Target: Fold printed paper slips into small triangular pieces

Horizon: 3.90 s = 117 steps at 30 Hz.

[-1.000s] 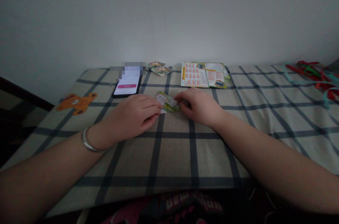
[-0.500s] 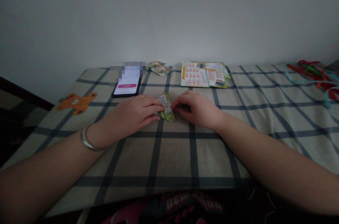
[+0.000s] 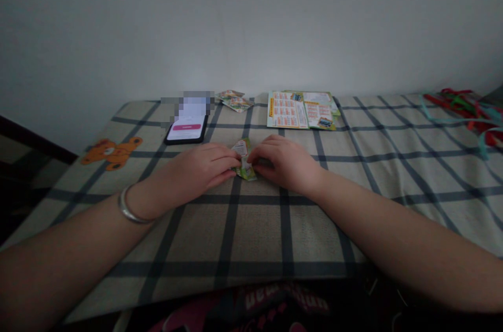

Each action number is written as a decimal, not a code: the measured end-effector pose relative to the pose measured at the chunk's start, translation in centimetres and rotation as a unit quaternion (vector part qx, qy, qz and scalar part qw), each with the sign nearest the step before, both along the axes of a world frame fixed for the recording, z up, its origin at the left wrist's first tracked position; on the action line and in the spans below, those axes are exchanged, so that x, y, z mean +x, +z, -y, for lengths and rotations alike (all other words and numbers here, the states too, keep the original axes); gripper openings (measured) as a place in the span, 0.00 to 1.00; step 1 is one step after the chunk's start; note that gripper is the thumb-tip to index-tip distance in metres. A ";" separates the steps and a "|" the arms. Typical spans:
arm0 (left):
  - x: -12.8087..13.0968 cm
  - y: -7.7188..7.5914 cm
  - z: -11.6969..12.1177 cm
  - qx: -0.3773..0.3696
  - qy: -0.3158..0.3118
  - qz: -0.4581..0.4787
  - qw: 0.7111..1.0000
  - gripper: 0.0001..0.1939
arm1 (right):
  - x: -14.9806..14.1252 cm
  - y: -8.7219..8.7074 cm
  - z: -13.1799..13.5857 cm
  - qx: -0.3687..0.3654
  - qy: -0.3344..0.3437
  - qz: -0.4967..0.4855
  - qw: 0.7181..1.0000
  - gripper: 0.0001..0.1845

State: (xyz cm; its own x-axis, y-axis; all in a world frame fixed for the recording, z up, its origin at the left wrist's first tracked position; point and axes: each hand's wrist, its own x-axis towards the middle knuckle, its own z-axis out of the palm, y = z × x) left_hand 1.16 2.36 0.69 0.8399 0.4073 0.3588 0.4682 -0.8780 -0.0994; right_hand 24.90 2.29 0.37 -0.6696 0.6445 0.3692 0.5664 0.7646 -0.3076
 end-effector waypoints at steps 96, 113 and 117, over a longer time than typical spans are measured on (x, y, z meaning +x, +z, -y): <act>0.4 0.0 0.5 -0.039 0.060 0.030 0.997 0.10 | -0.6 0.4 0.3 0.002 -0.023 0.041 0.999 0.08; 1.1 -0.1 0.2 -0.121 0.114 0.057 0.984 0.07 | -1.4 0.2 0.1 0.023 -0.058 0.058 0.996 0.06; 1.0 -0.1 0.1 -0.128 0.105 0.055 0.985 0.06 | -1.5 0.1 0.0 0.033 -0.061 0.064 0.995 0.05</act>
